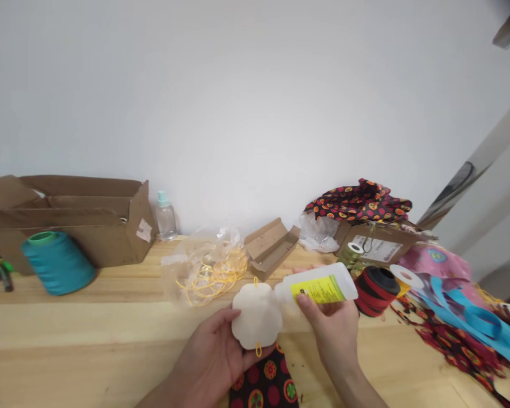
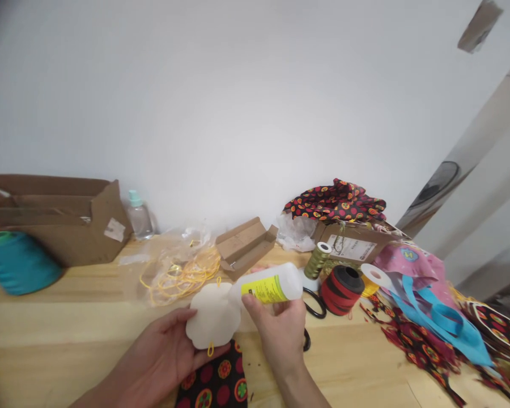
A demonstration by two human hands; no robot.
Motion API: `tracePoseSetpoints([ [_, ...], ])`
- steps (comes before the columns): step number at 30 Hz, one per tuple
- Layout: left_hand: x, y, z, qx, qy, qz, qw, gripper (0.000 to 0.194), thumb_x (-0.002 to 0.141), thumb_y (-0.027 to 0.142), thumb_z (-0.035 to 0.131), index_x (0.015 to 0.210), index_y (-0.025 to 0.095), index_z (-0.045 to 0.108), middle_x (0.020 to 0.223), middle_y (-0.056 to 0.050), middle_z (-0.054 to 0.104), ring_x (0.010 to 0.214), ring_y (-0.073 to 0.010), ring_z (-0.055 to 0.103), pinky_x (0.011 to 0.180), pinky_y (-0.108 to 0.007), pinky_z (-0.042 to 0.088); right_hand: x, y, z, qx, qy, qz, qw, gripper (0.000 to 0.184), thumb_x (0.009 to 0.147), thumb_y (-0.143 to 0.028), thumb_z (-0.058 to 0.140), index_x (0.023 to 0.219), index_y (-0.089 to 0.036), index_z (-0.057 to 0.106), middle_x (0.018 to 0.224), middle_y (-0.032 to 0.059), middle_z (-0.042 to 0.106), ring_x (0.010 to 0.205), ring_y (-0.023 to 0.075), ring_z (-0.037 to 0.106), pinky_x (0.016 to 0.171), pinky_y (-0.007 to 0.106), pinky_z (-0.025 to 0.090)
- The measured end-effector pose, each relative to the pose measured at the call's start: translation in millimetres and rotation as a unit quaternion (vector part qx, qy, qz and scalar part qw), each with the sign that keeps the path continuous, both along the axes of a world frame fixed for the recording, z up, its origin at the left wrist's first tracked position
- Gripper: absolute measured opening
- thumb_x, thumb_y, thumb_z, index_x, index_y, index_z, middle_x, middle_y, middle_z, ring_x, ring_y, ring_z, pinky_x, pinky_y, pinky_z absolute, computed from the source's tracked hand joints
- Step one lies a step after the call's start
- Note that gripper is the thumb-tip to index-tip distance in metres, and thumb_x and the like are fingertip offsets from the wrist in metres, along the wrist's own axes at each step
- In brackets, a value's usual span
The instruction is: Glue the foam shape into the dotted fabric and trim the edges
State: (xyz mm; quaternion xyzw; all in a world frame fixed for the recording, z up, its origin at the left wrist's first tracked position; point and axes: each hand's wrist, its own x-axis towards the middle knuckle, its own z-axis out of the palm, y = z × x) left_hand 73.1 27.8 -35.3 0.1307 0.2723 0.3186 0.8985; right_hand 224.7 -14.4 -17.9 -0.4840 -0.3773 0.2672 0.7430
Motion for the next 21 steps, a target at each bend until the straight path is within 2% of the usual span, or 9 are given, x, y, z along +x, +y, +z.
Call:
tracePoseSetpoints([
  [3, -1.4, 1.0, 1.9, 0.018, -0.003, 0.023, 1.0, 0.05, 0.077, 0.011, 0.045, 0.124, 0.013, 0.031, 0.093, -0.013, 0.064, 0.078, -0.0252, 0.063, 0.073, -0.042, 0.047, -0.5, -0.9, 0.3, 0.022, 0.001, 0.002, 1.0, 0.054, 0.057, -0.02, 0.074, 0.106, -0.018, 0.052, 0.091, 0.0082, 0.068, 0.082, 0.0229, 0.064, 0.075, 0.036, 0.052],
  [7, -2.0, 2.8, 5.1, 0.028, -0.001, 0.043, 0.999, 0.051, 0.076, 0.01, 0.045, 0.125, 0.013, 0.03, 0.095, -0.013, 0.064, 0.081, -0.026, 0.062, 0.075, -0.043, 0.046, -1.4, -1.2, 0.7, 0.032, 0.021, -0.008, 0.999, 0.051, 0.059, -0.019, 0.073, 0.106, -0.019, 0.053, 0.089, 0.006, 0.069, 0.08, 0.021, 0.065, 0.072, 0.032, 0.053],
  [12, -2.8, 3.0, 6.0, 0.03, 0.0, 0.033, 0.999, 0.052, 0.076, 0.01, 0.045, 0.125, 0.011, 0.03, 0.094, -0.013, 0.065, 0.08, -0.0257, 0.063, 0.076, -0.043, 0.046, -2.6, -0.9, 2.2, 0.012, 0.05, -0.01, 0.999, 0.052, 0.06, -0.021, 0.072, 0.108, -0.017, 0.053, 0.087, 0.007, 0.07, 0.079, 0.0213, 0.065, 0.072, 0.031, 0.052],
  [17, -2.6, 2.3, 3.2, 0.019, -0.007, 0.015, 1.0, 0.052, 0.076, 0.011, 0.046, 0.126, 0.012, 0.03, 0.092, -0.013, 0.066, 0.08, -0.0259, 0.063, 0.075, -0.043, 0.046, -1.5, -0.5, 1.1, 0.009, 0.034, 0.01, 0.999, 0.053, 0.061, -0.021, 0.072, 0.11, -0.017, 0.052, 0.087, 0.008, 0.071, 0.083, 0.0221, 0.064, 0.076, 0.033, 0.051],
  [21, -0.9, 1.3, 1.7, 0.016, -0.015, 0.005, 1.0, 0.052, 0.076, 0.012, 0.047, 0.126, 0.011, 0.029, 0.09, -0.013, 0.066, 0.078, -0.0251, 0.063, 0.072, -0.041, 0.047, -2.0, -1.1, -1.3, 0.016, 0.022, -0.002, 1.0, 0.048, 0.06, -0.023, 0.073, 0.104, -0.018, 0.056, 0.089, 0.0072, 0.07, 0.082, 0.0218, 0.065, 0.075, 0.032, 0.052],
])
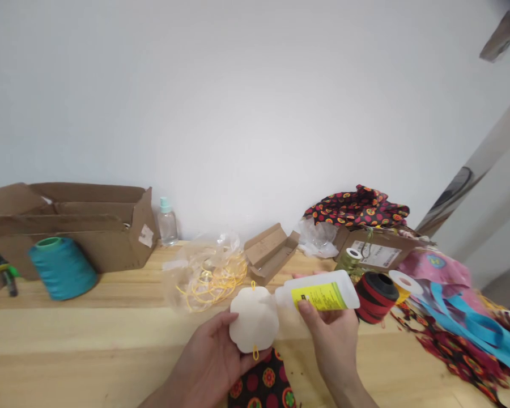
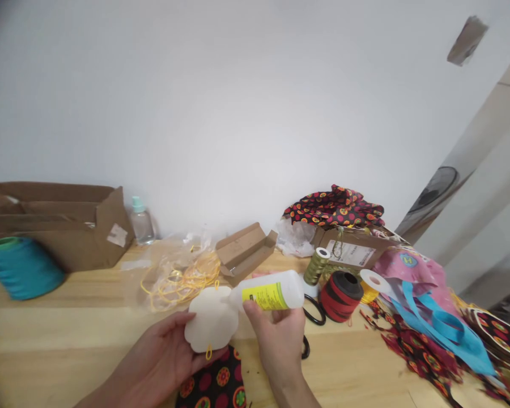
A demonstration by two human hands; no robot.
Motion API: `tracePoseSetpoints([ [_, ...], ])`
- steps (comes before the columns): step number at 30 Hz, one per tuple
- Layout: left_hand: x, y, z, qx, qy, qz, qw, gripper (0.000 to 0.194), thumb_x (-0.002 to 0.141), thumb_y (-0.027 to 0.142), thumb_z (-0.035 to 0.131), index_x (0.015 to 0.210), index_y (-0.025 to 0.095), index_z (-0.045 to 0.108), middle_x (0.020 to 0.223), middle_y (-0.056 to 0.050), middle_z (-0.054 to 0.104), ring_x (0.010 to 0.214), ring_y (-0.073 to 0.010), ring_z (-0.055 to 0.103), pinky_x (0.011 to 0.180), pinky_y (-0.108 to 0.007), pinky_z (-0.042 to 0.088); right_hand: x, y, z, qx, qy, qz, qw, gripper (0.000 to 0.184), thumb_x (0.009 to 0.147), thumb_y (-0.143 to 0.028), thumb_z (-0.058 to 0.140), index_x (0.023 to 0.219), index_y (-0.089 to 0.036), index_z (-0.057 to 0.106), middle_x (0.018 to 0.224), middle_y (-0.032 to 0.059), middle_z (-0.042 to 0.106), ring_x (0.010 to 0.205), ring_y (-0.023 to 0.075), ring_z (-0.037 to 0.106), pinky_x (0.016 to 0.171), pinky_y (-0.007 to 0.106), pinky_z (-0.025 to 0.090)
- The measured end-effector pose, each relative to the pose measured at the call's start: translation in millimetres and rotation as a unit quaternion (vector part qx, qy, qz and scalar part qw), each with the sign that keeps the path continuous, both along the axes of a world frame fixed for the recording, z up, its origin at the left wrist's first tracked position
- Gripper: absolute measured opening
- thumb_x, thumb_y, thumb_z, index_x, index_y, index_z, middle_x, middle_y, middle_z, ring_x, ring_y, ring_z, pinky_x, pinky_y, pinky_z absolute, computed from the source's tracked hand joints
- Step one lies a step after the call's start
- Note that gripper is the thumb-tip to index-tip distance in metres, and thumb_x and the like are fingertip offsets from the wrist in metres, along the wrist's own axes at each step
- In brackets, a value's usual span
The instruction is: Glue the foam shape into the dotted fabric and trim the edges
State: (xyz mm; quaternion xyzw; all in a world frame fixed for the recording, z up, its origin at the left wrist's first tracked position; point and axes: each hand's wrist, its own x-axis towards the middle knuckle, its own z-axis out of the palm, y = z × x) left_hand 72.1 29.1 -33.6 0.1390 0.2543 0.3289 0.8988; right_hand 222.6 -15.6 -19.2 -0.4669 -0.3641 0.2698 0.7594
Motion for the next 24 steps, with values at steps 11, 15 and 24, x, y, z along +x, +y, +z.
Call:
tracePoseSetpoints([
  [11, 0.6, -6.4, 0.0, 0.01, -0.004, -0.002, 1.0, 0.053, 0.076, 0.011, 0.046, 0.126, 0.012, 0.027, 0.095, -0.014, 0.063, 0.088, -0.029, 0.06, 0.078, -0.045, 0.045, 1.2, -6.5, 4.6, -0.032, -0.077, -0.061, 0.995, 0.045, 0.055, -0.025, 0.075, 0.098, -0.016, 0.06, 0.084, 0.0089, 0.069, 0.076, 0.0245, 0.064, 0.072, 0.039, 0.052],
  [15, 1.2, -7.4, -0.3, 0.024, 0.006, 0.0, 1.0, 0.054, 0.076, 0.011, 0.046, 0.126, 0.012, 0.026, 0.098, -0.014, 0.062, 0.089, -0.0287, 0.06, 0.078, -0.044, 0.045, 2.8, -5.7, 9.4, -0.036, -0.075, -0.065, 0.994, 0.043, 0.057, -0.026, 0.074, 0.097, -0.015, 0.061, 0.086, 0.0102, 0.069, 0.077, 0.025, 0.064, 0.072, 0.039, 0.052],
  [24, 2.2, -8.8, 1.3, 0.029, 0.015, -0.016, 0.999, 0.057, 0.076, 0.01, 0.046, 0.128, 0.015, 0.025, 0.098, -0.013, 0.062, 0.089, -0.0288, 0.06, 0.077, -0.044, 0.045, 4.1, 2.6, 5.0, -0.005, 0.009, -0.034, 0.999, 0.048, 0.061, -0.02, 0.073, 0.105, -0.017, 0.055, 0.091, 0.0069, 0.07, 0.082, 0.0207, 0.065, 0.076, 0.032, 0.051],
])
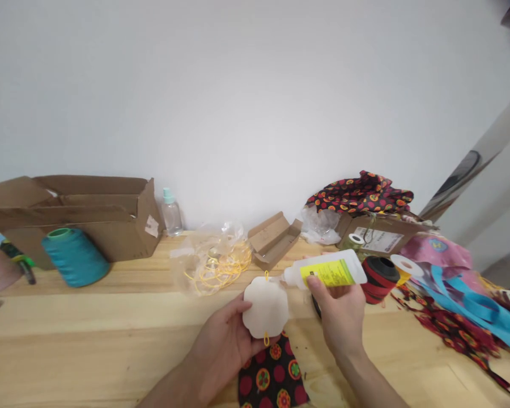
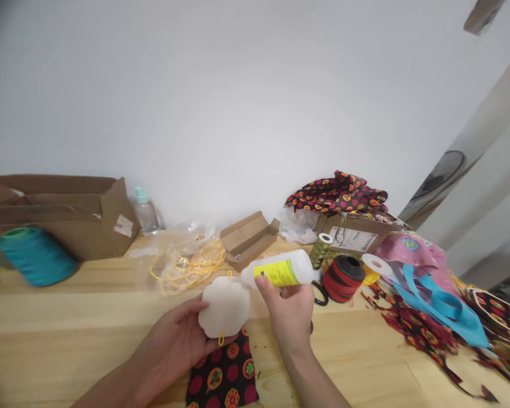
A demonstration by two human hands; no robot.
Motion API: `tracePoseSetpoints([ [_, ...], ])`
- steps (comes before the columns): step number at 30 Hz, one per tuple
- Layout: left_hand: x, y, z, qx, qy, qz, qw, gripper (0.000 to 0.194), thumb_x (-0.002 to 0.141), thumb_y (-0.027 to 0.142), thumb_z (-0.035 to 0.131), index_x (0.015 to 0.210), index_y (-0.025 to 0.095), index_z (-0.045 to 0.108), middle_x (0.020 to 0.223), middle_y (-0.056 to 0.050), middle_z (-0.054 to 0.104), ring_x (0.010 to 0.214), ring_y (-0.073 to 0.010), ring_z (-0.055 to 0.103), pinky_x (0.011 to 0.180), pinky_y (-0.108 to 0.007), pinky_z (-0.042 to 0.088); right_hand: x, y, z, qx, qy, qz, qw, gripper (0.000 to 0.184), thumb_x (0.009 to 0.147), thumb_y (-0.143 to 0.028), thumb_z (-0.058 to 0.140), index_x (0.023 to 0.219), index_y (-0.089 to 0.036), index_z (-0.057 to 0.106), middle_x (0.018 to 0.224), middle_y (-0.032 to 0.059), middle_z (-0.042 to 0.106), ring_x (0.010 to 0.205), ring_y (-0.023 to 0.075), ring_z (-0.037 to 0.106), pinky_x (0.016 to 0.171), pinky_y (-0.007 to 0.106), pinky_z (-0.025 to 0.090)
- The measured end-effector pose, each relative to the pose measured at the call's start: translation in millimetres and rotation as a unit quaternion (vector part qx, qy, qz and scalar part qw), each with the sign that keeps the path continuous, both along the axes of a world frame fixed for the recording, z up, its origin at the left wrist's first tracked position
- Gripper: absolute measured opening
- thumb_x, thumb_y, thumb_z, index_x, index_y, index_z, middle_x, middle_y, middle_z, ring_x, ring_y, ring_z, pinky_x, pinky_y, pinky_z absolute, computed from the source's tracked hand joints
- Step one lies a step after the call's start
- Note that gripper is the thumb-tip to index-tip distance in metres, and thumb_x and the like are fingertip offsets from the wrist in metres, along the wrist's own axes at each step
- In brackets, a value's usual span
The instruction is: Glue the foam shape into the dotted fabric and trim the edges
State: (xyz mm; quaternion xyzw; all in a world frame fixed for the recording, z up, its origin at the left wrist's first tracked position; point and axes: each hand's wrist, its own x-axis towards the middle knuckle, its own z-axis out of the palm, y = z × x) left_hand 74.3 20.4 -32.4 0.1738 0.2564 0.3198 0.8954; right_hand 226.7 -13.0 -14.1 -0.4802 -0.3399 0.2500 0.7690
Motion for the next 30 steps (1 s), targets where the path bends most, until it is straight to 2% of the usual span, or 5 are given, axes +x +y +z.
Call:
tracePoseSetpoints([
  [5, -1.0, 2.4, -2.4, -0.006, -0.017, 0.001, 1.0, 0.056, 0.076, 0.011, 0.045, 0.129, 0.015, 0.026, 0.097, -0.013, 0.063, 0.089, -0.0294, 0.06, 0.079, -0.046, 0.044, 0.6, 7.4, -1.9, 0.038, 0.132, 0.063, 0.989, 0.039, 0.071, -0.026, 0.065, 0.107, -0.021, 0.051, 0.091, 0.0018, 0.07, 0.088, 0.0183, 0.063, 0.079, 0.032, 0.051],
  [9, -0.7, 3.5, -1.7, -0.012, -0.018, 0.006, 1.0, 0.055, 0.075, 0.011, 0.045, 0.128, 0.017, 0.029, 0.1, -0.013, 0.062, 0.089, -0.0282, 0.059, 0.079, -0.046, 0.043, -1.3, 7.3, 1.2, 0.014, 0.185, 0.105, 0.977, 0.042, 0.066, -0.026, 0.069, 0.104, -0.021, 0.051, 0.088, 0.0013, 0.07, 0.089, 0.0187, 0.064, 0.084, 0.033, 0.048],
  [13, -0.6, 2.4, -2.1, -0.01, -0.007, 0.002, 1.0, 0.051, 0.076, 0.014, 0.046, 0.125, 0.016, 0.033, 0.098, -0.012, 0.061, 0.085, -0.0263, 0.059, 0.077, -0.043, 0.044, -3.4, 2.3, 4.7, -0.005, 0.107, 0.063, 0.992, 0.051, 0.06, -0.025, 0.073, 0.105, -0.018, 0.051, 0.085, 0.0048, 0.07, 0.085, 0.0231, 0.064, 0.083, 0.04, 0.047],
  [19, -0.1, -0.1, -2.4, -0.012, 0.008, -0.004, 1.0, 0.047, 0.076, 0.015, 0.047, 0.122, 0.013, 0.036, 0.094, -0.012, 0.06, 0.081, -0.0241, 0.059, 0.072, -0.039, 0.045, -4.6, -9.4, 12.9, -0.034, -0.069, 0.014, 0.997, 0.039, 0.059, -0.021, 0.073, 0.095, -0.017, 0.059, 0.088, 0.006, 0.07, 0.085, 0.0226, 0.063, 0.078, 0.035, 0.049],
  [30, 1.5, -0.9, -6.4, -0.005, -0.008, -0.008, 1.0, 0.047, 0.076, 0.013, 0.044, 0.122, 0.017, 0.035, 0.1, -0.011, 0.058, 0.081, -0.0236, 0.058, 0.067, -0.036, 0.045, 4.0, -6.0, 5.5, -0.025, -0.063, 0.004, 0.998, 0.047, 0.062, -0.019, 0.072, 0.105, -0.014, 0.055, 0.091, 0.0095, 0.07, 0.08, 0.0225, 0.066, 0.072, 0.033, 0.053],
])
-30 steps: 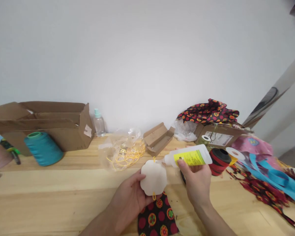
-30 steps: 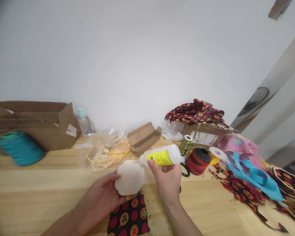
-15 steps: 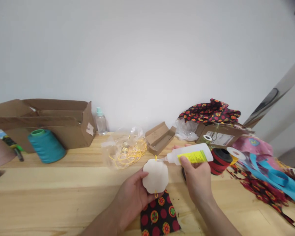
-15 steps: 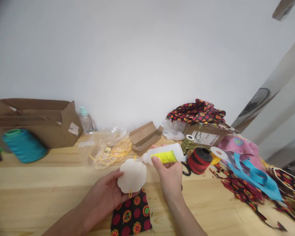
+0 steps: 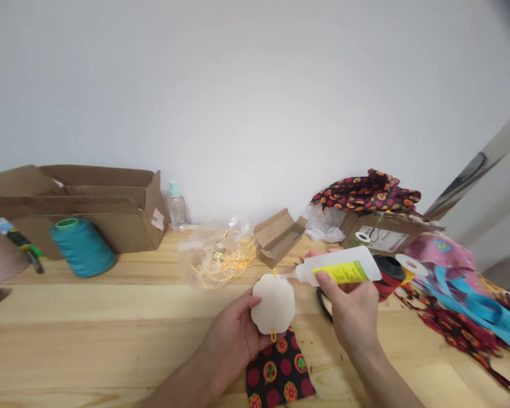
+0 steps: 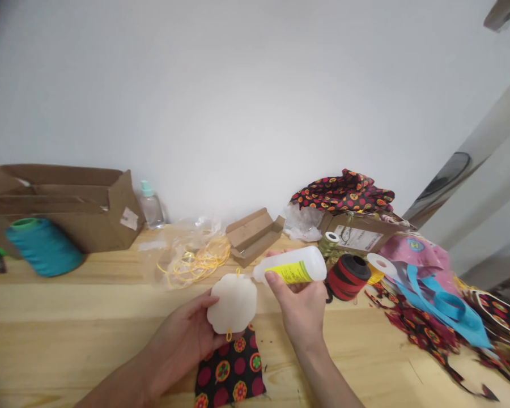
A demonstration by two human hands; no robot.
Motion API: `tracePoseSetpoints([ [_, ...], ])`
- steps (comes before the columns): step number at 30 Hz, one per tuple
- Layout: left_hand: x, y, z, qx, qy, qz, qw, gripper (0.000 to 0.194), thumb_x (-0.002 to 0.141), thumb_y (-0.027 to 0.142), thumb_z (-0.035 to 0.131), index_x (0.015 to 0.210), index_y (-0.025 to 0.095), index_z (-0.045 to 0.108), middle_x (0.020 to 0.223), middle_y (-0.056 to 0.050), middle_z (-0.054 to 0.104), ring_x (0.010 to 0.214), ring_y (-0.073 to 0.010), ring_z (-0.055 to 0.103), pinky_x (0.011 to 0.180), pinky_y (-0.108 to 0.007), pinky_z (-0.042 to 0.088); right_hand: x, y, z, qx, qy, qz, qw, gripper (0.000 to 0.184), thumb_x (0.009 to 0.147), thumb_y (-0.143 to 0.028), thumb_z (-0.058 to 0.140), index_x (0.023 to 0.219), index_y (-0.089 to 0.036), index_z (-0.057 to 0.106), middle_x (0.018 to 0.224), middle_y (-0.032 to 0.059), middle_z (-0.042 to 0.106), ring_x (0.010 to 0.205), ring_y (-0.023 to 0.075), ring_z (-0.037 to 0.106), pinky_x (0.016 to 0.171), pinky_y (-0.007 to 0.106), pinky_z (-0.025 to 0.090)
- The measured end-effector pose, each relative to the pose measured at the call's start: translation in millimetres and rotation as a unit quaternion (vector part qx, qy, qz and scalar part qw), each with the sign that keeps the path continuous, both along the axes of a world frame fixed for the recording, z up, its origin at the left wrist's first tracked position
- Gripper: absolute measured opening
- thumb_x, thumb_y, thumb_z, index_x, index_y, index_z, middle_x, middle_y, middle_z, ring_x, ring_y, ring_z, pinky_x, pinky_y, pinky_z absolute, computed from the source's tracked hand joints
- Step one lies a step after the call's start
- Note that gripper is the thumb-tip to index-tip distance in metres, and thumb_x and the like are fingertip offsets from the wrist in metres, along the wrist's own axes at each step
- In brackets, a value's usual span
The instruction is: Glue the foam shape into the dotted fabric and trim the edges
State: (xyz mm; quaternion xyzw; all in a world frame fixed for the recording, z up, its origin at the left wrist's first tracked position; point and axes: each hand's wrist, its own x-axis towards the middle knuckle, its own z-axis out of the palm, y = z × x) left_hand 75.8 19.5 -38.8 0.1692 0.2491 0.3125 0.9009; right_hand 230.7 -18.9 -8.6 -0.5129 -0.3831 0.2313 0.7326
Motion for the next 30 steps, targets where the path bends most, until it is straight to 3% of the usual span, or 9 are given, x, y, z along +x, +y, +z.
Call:
tracePoseSetpoints([
  [8, 0.9, -1.0, 1.6, 0.012, 0.009, -0.004, 1.0, 0.043, 0.077, 0.014, 0.044, 0.119, 0.015, 0.038, 0.101, -0.012, 0.058, 0.08, -0.0224, 0.057, 0.065, -0.035, 0.045, -1.2, -1.5, 2.3, 0.001, -0.011, 0.003, 1.0, 0.042, 0.06, -0.02, 0.073, 0.099, -0.013, 0.059, 0.089, 0.0111, 0.071, 0.079, 0.0249, 0.066, 0.072, 0.036, 0.054],
  [14, 0.3, -0.8, 0.2, 0.01, 0.009, -0.01, 1.0, 0.044, 0.077, 0.014, 0.045, 0.12, 0.015, 0.038, 0.103, -0.012, 0.057, 0.081, -0.0225, 0.057, 0.065, -0.034, 0.045, 1.0, -0.7, 1.3, 0.015, 0.003, 0.0, 1.0, 0.045, 0.061, -0.021, 0.073, 0.102, -0.013, 0.056, 0.085, 0.0089, 0.071, 0.078, 0.0225, 0.067, 0.069, 0.031, 0.055],
  [26, 1.3, -2.3, 4.2, 0.01, 0.013, -0.013, 1.0, 0.041, 0.078, 0.014, 0.043, 0.118, 0.015, 0.039, 0.107, -0.013, 0.056, 0.084, -0.0238, 0.058, 0.066, -0.035, 0.046, 1.3, -0.7, 3.4, 0.003, 0.003, -0.001, 1.0, 0.044, 0.059, -0.022, 0.074, 0.098, -0.012, 0.058, 0.084, 0.0097, 0.072, 0.077, 0.0239, 0.067, 0.069, 0.034, 0.055],
  [30, 1.2, -2.0, 4.2, 0.011, 0.008, -0.016, 1.0, 0.04, 0.078, 0.015, 0.043, 0.118, 0.015, 0.039, 0.108, -0.014, 0.055, 0.086, -0.0242, 0.057, 0.066, -0.035, 0.046, 0.8, 0.0, 3.7, 0.003, 0.002, -0.003, 1.0, 0.042, 0.059, -0.021, 0.074, 0.096, -0.012, 0.059, 0.083, 0.0085, 0.072, 0.075, 0.0221, 0.067, 0.067, 0.031, 0.055],
])
